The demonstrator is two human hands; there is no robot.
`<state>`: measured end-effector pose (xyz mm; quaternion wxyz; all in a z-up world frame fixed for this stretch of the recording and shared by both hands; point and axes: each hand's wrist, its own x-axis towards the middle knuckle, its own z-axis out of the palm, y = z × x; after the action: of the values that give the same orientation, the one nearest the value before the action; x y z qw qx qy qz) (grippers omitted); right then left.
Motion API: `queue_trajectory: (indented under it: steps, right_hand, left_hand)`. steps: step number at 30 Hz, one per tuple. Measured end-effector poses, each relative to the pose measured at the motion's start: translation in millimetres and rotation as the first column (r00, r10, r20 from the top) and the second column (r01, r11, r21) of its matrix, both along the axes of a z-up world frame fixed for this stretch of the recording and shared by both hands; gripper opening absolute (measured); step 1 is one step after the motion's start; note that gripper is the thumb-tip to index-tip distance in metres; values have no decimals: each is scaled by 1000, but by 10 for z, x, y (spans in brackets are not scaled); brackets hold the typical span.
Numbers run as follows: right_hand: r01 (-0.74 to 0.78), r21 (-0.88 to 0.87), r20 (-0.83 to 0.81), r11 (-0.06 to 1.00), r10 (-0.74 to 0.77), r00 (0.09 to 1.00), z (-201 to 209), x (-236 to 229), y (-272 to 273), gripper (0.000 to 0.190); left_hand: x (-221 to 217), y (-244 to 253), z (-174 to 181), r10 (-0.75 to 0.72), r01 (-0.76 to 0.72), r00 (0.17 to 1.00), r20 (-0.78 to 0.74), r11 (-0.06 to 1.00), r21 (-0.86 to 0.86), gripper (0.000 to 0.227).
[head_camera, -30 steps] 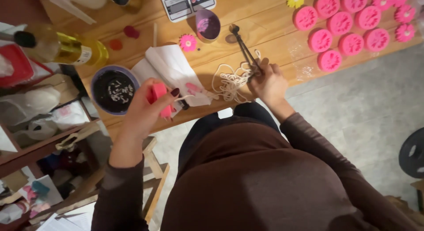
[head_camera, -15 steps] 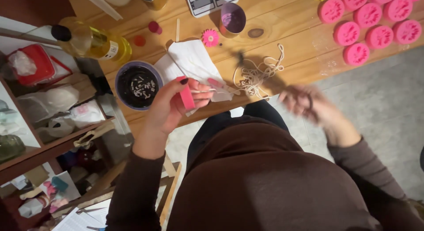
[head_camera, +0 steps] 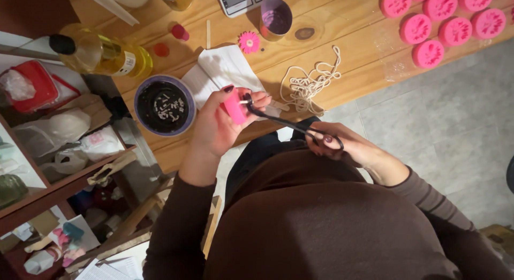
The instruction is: Preparing wicks and mixing wax for candle making using molds and a scale.
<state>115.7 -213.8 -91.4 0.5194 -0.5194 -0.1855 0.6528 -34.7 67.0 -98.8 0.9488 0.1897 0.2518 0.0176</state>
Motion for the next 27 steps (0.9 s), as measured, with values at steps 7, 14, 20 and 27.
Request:
queue_trajectory:
  steps: [7, 14, 20, 27]
  right_hand:
    - [97, 11, -148, 995, -94, 985, -145, -57, -45, 76]
    - [91, 9, -127, 996, -89, 988, -215, -42, -78, 70]
    - [87, 17, -68, 996, -86, 994, -349, -31, -140, 56]
    - [83, 85, 42, 993, -87, 995, -489, -25, -157, 26]
  left_hand:
    - [-33, -78, -114, 115, -113, 993, 15, 991, -77, 37]
    - [-14, -74, -78, 110, -111, 993, -34, 993, -41, 37]
    - [-18, -78, -126, 104, -105, 994, -40, 994, -31, 36]
    - [43, -90, -22, 81, -80, 996, -41, 997, 7, 40]
